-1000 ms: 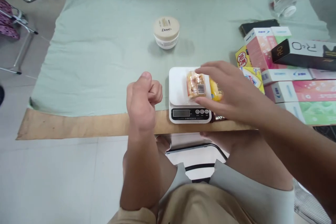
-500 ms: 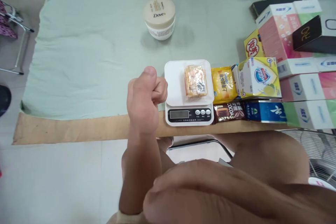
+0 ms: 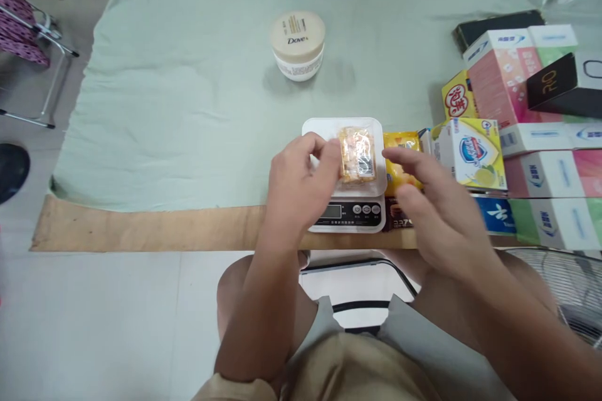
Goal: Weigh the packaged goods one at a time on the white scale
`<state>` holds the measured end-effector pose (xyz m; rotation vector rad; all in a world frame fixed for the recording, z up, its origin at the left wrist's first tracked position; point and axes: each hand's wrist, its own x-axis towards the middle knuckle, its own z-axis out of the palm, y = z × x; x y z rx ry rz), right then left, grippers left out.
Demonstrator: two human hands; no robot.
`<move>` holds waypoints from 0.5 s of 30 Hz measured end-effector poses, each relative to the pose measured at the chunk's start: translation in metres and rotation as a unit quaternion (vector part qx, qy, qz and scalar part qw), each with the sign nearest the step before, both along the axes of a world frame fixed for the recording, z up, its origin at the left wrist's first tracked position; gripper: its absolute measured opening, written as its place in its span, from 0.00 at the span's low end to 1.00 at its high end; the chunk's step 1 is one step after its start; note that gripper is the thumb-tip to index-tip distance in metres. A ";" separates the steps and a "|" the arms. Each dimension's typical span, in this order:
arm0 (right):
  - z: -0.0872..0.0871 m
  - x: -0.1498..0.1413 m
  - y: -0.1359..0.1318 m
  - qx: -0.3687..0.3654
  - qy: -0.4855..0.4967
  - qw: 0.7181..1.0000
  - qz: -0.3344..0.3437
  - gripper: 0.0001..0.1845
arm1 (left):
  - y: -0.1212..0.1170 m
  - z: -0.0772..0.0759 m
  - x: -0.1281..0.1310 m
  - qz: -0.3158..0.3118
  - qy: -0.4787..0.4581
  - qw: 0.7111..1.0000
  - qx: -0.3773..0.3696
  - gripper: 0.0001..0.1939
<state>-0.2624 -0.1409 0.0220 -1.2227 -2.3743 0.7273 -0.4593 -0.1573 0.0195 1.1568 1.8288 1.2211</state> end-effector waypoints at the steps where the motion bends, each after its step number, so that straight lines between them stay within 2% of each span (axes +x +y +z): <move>1: -0.005 -0.007 0.006 -0.003 0.004 1.000 -0.017 0.28 | 0.002 -0.001 0.003 -0.010 0.054 0.998 -0.025 0.12; 4: -0.016 -0.018 0.007 -0.011 0.019 0.999 -0.040 0.30 | 0.004 -0.004 0.011 -0.047 0.147 0.986 -0.060 0.07; 6: -0.017 -0.023 0.000 -0.019 0.037 0.999 -0.025 0.32 | 0.003 -0.004 0.011 -0.039 0.129 0.989 -0.065 0.07; 9: -0.011 -0.037 -0.008 -0.031 0.073 0.997 0.015 0.32 | -0.004 0.001 0.001 0.030 0.009 0.999 -0.030 0.09; 11: -0.005 -0.049 -0.011 -0.038 0.080 0.995 0.041 0.32 | -0.011 0.002 -0.013 0.075 -0.054 0.996 -0.001 0.09; 15: 0.000 -0.060 -0.013 -0.039 0.040 0.997 0.049 0.28 | -0.022 -0.006 -0.044 0.174 -0.037 0.984 -0.015 0.09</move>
